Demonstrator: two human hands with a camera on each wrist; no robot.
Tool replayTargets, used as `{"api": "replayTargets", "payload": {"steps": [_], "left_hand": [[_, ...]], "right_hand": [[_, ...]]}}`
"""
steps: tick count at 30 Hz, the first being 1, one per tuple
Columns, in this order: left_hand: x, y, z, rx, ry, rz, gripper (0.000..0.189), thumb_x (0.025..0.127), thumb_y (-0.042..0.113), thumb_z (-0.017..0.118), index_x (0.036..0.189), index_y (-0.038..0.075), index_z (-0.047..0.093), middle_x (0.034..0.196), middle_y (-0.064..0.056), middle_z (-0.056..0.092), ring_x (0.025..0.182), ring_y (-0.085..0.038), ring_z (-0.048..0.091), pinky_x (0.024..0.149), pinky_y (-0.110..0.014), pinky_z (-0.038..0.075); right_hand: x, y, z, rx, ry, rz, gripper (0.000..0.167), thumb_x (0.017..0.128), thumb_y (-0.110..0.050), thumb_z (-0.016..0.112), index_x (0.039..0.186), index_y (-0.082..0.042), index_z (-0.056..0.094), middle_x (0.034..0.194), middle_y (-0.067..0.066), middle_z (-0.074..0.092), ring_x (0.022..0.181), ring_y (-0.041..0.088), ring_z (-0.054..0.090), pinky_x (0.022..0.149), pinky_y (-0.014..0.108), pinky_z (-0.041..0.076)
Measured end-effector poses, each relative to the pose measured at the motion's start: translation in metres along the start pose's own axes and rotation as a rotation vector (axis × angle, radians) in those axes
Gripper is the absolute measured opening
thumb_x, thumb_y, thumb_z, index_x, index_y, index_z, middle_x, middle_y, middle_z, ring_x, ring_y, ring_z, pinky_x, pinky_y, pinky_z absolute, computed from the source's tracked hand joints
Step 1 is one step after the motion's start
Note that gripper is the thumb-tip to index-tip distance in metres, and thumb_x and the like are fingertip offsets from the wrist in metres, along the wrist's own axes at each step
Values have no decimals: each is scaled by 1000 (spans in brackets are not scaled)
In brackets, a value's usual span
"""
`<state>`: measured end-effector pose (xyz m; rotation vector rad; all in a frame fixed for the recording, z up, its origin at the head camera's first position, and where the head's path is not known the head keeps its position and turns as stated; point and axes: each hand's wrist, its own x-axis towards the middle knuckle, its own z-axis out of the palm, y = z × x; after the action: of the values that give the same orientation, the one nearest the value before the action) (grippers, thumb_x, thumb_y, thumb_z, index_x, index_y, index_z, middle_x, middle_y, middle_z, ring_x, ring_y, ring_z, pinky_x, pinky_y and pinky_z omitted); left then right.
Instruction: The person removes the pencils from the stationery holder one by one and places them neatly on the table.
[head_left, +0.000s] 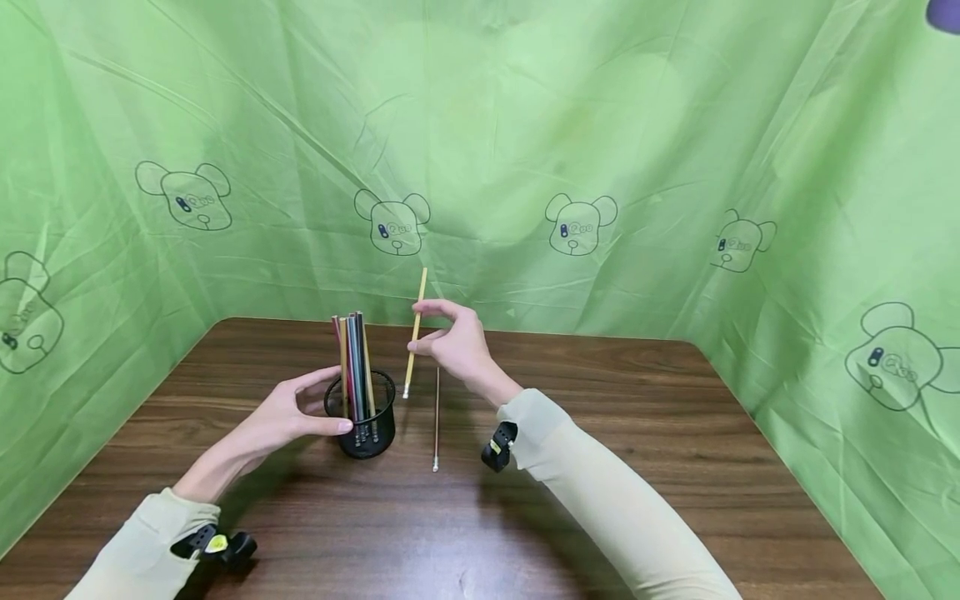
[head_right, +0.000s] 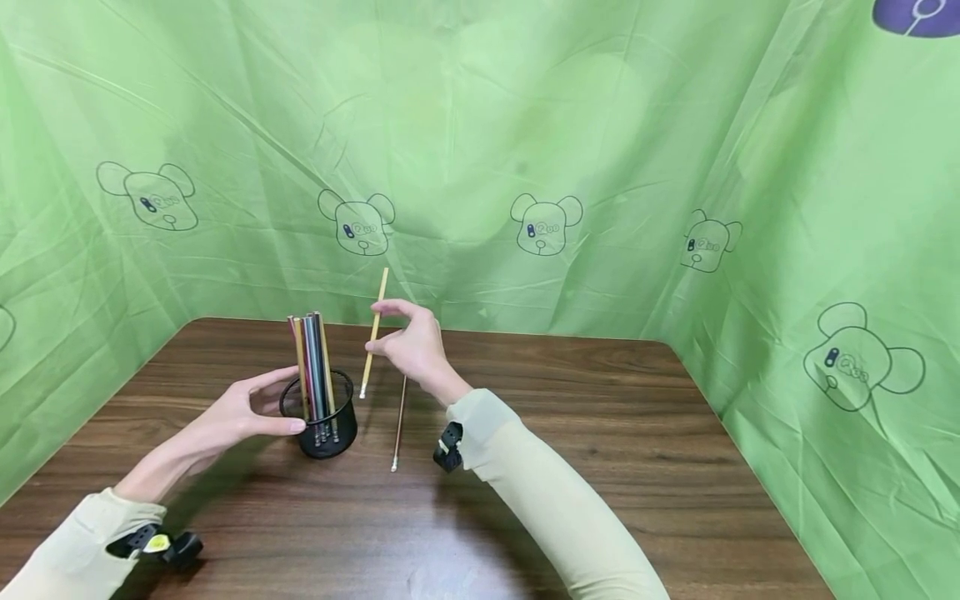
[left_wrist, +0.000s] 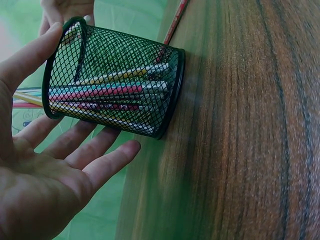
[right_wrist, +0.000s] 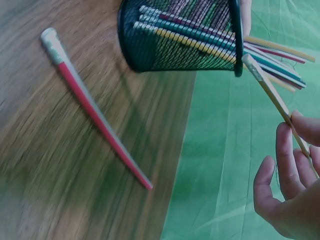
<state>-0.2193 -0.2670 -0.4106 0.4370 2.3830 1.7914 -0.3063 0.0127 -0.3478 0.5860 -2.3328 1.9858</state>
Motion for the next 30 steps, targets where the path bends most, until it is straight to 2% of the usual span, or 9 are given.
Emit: {"api": "replayTargets", "payload": {"steps": [5,10,14,17,22,26,30], "left_hand": [[0,0,0,-3,-2,2,89,89,11,85,161,-4,35,145,-28,57,138,-43,49,97,-22,48],[0,0,-1,-2,-2,2,89,89,12,85,161,-3,35,146,-28,57,138,-42,49,97,-22,48],[0,0,-1,-6,-3,-1,89,89,11,85,162,-3,35,144,-28,58,138,-43,49,96,-22,48],[0,-1,-1,-6,-5,-3,89,89,11,85,162,-2,34,144,-28,58,138,-42,49,96,-22,48],[0,-1,-1,-1,-3,-4,89,89,12,85,162,-2,35,144,-28,58,138,-42,49,96,-22,48],[0,-1,-1,-2,-3,-6,89,89,12,85,162,-2,35,143,-28,59,138,-42,50,96,-22,48],[0,-1,-2,-5,-5,-5,90,89,12,85,162,-2,35,143,-28,59,137,-42,50,96,-23,48]], "right_hand": [[-4,6,-10,-8,-17,35,54,79,9,86,126,-17,76,129,1,70,81,21,78,68,28,55],[-7,14,-18,2,-27,54,55,79,10,86,128,-13,75,130,6,70,82,23,78,75,32,60],[-9,22,-23,-40,-18,56,55,77,9,87,127,-11,75,131,11,70,81,22,78,81,34,58],[-12,28,-27,-73,-16,72,55,76,7,88,126,-14,76,127,7,72,78,21,77,84,35,58],[-15,39,-32,-109,-32,77,54,74,7,89,123,-12,77,121,7,73,70,18,74,77,32,58],[-20,47,-34,-147,-48,85,52,73,7,90,121,-10,77,119,10,74,60,12,66,69,27,54],[-24,51,-36,-189,-63,85,52,73,7,90,121,-8,77,117,11,74,60,12,64,67,27,54]]}}
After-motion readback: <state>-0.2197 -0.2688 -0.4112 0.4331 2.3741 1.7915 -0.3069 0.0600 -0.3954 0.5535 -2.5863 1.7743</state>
